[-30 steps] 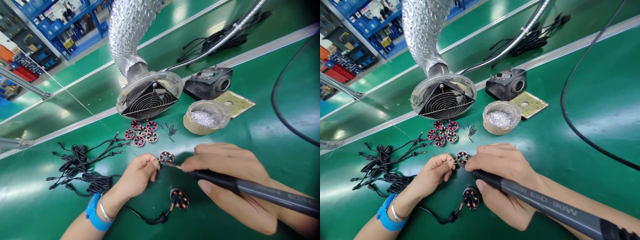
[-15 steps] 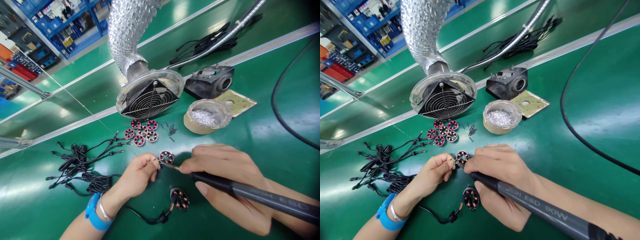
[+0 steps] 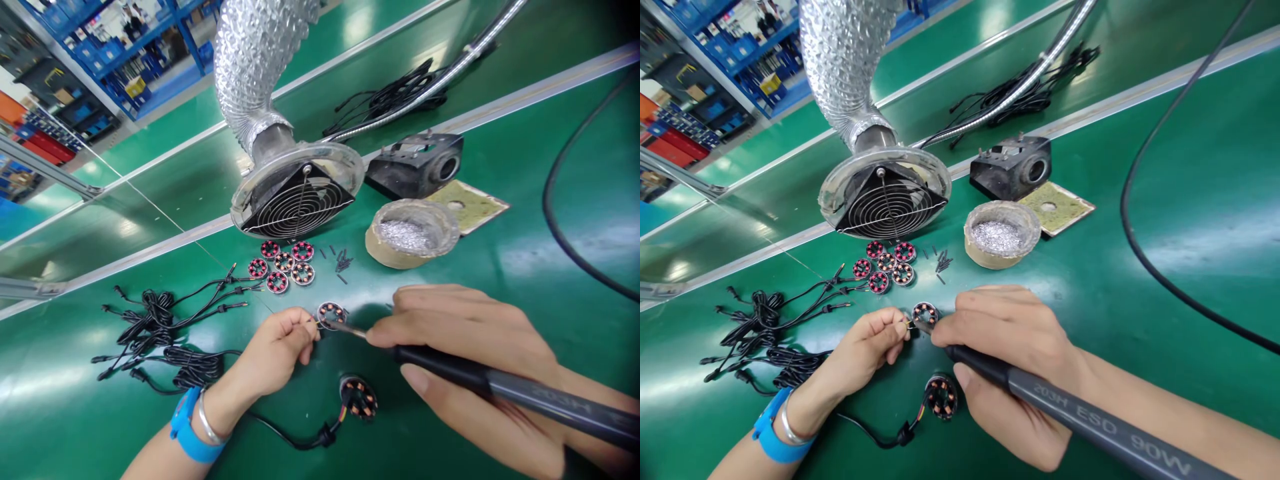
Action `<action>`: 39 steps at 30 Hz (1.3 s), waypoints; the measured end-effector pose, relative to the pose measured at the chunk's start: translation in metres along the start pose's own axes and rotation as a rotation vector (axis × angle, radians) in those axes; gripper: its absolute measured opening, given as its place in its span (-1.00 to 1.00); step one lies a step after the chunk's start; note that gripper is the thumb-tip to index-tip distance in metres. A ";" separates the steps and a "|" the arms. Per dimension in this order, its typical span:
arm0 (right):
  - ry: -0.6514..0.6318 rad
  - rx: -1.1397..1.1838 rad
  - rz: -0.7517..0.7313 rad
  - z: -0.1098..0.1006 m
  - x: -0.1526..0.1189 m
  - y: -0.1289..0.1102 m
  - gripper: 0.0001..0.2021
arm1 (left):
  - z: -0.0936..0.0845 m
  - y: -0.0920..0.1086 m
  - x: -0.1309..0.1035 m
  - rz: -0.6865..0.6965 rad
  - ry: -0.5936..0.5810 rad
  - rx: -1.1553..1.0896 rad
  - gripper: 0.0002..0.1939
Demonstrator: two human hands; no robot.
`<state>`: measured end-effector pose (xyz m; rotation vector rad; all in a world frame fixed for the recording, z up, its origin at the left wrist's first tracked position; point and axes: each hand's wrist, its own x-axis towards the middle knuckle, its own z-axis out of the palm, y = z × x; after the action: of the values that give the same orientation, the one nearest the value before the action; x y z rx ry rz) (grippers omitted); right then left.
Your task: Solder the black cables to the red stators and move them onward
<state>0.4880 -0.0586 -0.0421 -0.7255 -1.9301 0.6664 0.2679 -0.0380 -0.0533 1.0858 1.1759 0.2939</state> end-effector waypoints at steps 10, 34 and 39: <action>0.004 0.042 -0.057 0.009 -0.003 0.007 -0.70 | 0.001 0.003 0.000 -0.008 0.003 -0.004 -0.70; 0.038 -0.100 -0.111 0.008 -0.008 0.007 -0.71 | 0.000 0.002 -0.001 0.001 -0.002 0.008 -0.71; 0.005 -0.320 -0.043 -0.006 0.001 -0.003 -0.76 | 0.001 0.003 -0.002 -0.012 0.003 0.007 -0.68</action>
<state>0.4930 -0.0591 -0.0371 -0.8769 -2.0663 0.3306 0.2687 -0.0382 -0.0501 1.0839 1.1867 0.2822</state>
